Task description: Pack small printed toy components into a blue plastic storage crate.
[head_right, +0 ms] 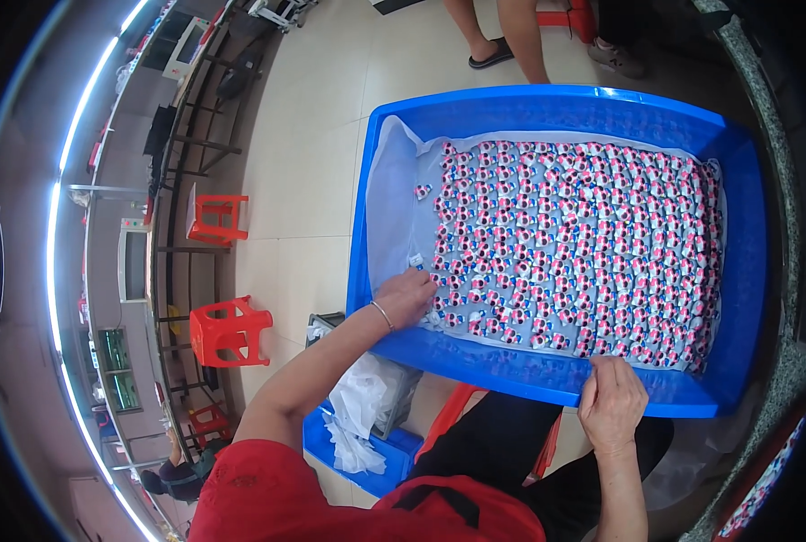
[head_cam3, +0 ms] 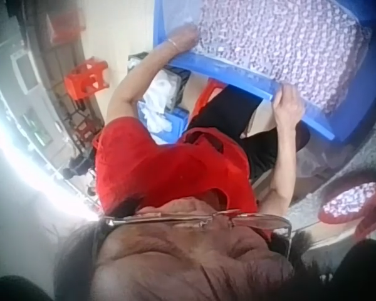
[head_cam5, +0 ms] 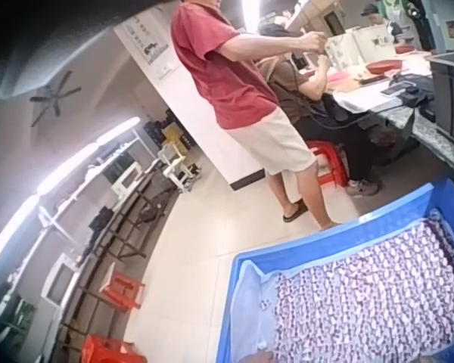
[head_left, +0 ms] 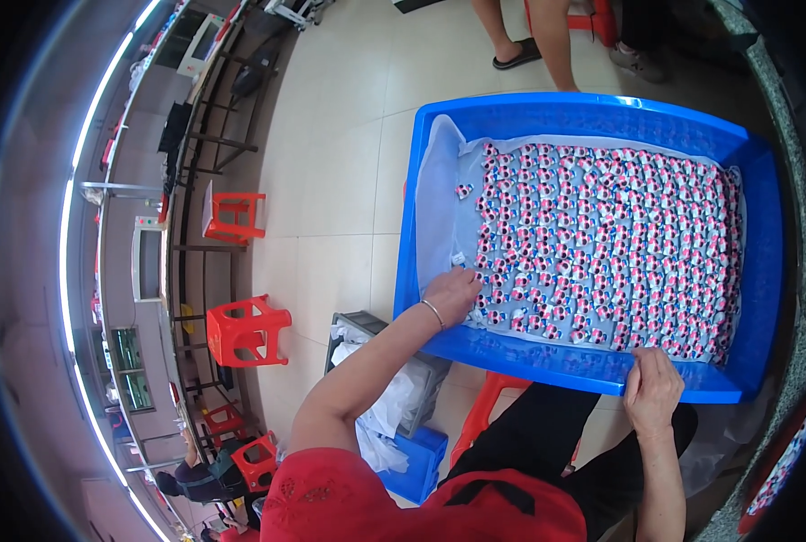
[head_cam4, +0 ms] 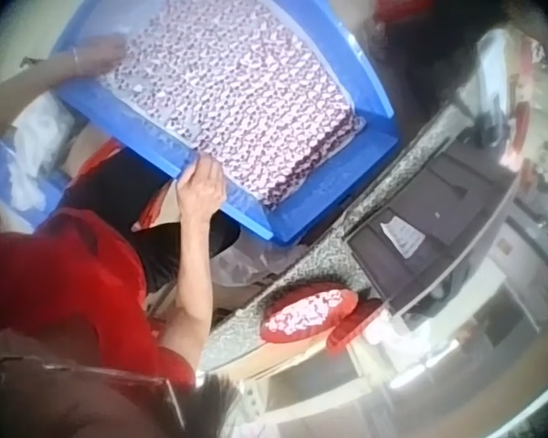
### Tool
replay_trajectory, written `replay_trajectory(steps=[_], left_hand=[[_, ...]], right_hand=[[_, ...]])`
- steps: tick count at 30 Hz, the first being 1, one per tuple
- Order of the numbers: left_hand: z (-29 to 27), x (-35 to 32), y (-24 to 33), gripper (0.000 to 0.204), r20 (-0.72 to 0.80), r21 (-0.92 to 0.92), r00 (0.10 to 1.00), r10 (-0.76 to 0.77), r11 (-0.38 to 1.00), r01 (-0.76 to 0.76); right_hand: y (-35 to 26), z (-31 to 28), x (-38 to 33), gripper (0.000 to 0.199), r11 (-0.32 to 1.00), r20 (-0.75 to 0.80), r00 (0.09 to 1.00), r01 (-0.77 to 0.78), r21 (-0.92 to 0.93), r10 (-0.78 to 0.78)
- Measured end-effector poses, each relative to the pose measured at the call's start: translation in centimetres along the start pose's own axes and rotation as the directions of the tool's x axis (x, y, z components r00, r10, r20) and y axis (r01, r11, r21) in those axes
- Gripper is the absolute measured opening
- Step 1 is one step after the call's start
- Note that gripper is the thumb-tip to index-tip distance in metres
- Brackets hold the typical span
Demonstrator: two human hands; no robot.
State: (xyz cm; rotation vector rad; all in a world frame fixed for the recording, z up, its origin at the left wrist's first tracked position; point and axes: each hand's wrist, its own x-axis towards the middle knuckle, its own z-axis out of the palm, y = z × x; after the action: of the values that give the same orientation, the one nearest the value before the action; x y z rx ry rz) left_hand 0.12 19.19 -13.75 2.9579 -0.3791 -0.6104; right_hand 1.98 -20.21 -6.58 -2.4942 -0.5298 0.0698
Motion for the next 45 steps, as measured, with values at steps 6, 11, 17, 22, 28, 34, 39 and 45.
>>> replay_trajectory(steps=[6,11,17,22,28,34,39,45], left_hand=[[-0.6,0.4,1.4,0.022,0.015,-0.241,0.996,-0.090,0.966,0.091],[-0.4,0.8,1.6,0.022,0.013,-0.052,0.999,-0.033,0.998,0.034],[-0.8,0.9,1.1,0.020,-0.032,-0.086,0.995,-0.093,0.992,0.090],[-1.0,-0.4,0.1,0.016,-0.033,-0.180,0.998,-0.055,0.982,0.048],[-2.0,0.0,1.9,0.021,0.199,-0.118,0.980,-0.024,0.992,0.048],[-1.5,1.0,2.5,0.028,0.440,0.051,0.893,-0.097,0.995,0.083],[-3.1,1.3,3.2,0.032,0.508,0.088,0.853,-0.118,0.993,0.084],[-2.0,-0.6,2.1,0.035,0.227,-0.109,0.972,-0.061,0.990,0.088]], right_hand=[[-0.1,0.0,-0.1,0.013,1.000,-0.004,1.000,-0.004,-0.006,0.004],[0.1,0.1,-0.1,0.013,1.000,-0.005,1.000,-0.006,-0.006,0.006],[-0.1,0.0,-0.1,0.012,1.000,0.003,1.000,-0.005,0.001,0.005],[0.0,0.0,0.0,0.012,1.000,-0.008,1.000,-0.006,0.002,0.006],[-0.2,-0.1,0.2,0.008,1.000,0.006,1.000,-0.004,0.015,0.004],[-0.3,0.0,0.2,0.007,1.000,0.006,1.000,-0.012,0.009,0.012],[-0.2,-0.1,0.2,0.007,1.000,-0.008,1.000,-0.002,0.013,0.002],[-0.3,-0.2,0.2,0.008,1.000,-0.002,1.000,-0.006,0.019,0.006]])
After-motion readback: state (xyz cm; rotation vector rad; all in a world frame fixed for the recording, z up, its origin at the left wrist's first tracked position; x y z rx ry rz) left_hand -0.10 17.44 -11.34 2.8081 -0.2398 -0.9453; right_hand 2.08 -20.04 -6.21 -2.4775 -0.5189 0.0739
